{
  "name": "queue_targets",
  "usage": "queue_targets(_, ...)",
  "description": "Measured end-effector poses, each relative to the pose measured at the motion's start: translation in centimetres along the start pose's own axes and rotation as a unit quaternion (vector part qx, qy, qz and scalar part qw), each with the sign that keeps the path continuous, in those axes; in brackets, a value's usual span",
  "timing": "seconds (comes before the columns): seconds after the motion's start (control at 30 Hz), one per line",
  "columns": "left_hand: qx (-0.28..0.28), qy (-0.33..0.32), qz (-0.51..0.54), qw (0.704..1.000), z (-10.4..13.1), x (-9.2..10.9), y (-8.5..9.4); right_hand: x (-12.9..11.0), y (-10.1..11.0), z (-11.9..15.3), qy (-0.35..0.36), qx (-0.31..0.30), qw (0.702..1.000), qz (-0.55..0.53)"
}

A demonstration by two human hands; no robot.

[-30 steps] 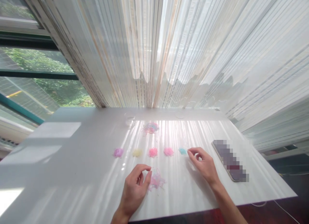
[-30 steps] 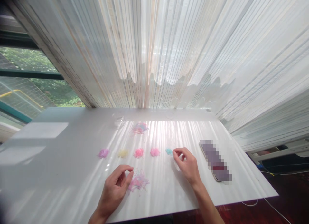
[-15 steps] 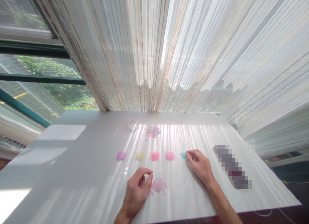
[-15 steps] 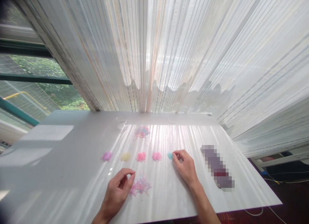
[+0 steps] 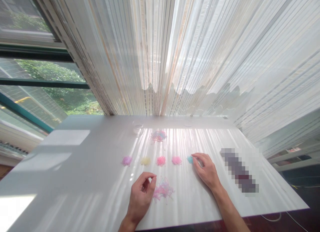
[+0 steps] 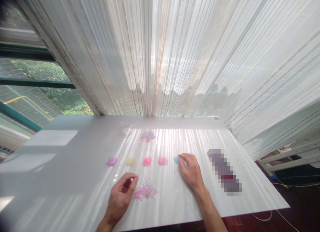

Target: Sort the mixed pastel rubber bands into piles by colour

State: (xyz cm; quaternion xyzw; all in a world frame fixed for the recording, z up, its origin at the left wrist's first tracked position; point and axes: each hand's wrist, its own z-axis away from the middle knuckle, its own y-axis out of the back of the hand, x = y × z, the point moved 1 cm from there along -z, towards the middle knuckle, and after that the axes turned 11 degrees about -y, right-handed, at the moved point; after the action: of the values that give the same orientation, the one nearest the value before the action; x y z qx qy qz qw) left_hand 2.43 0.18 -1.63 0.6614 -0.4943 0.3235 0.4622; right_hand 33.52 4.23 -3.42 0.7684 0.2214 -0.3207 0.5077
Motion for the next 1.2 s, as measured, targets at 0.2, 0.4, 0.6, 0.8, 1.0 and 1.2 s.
queue_targets(0.2,0.000,0.058,0.032,0.998,0.9,-0.2,0.8,0.0,0.0,0.0,0.018,-0.013,1.000,0.009)
queue_targets(0.4,0.017,0.071,0.046,0.996,2.0,-0.3,1.9,-0.5,0.1,-0.1,0.019,-0.014,1.000,0.011)
queue_targets(0.6,0.019,0.038,-0.007,0.999,2.2,0.1,2.8,-0.8,0.2,-0.1,0.018,-0.009,1.000,0.011)
queue_targets(0.8,-0.068,-0.106,-0.117,0.985,1.4,-0.4,3.8,-0.8,0.2,0.1,0.013,0.001,1.000,0.009)
queue_targets(1.0,-0.178,-0.211,-0.202,0.940,1.1,-1.0,4.1,-1.1,0.6,0.3,0.014,0.033,0.999,0.002)
queue_targets(1.2,-0.197,-0.225,-0.218,0.929,1.2,-1.1,3.3,-2.5,0.0,2.1,0.042,0.026,0.999,-0.012)
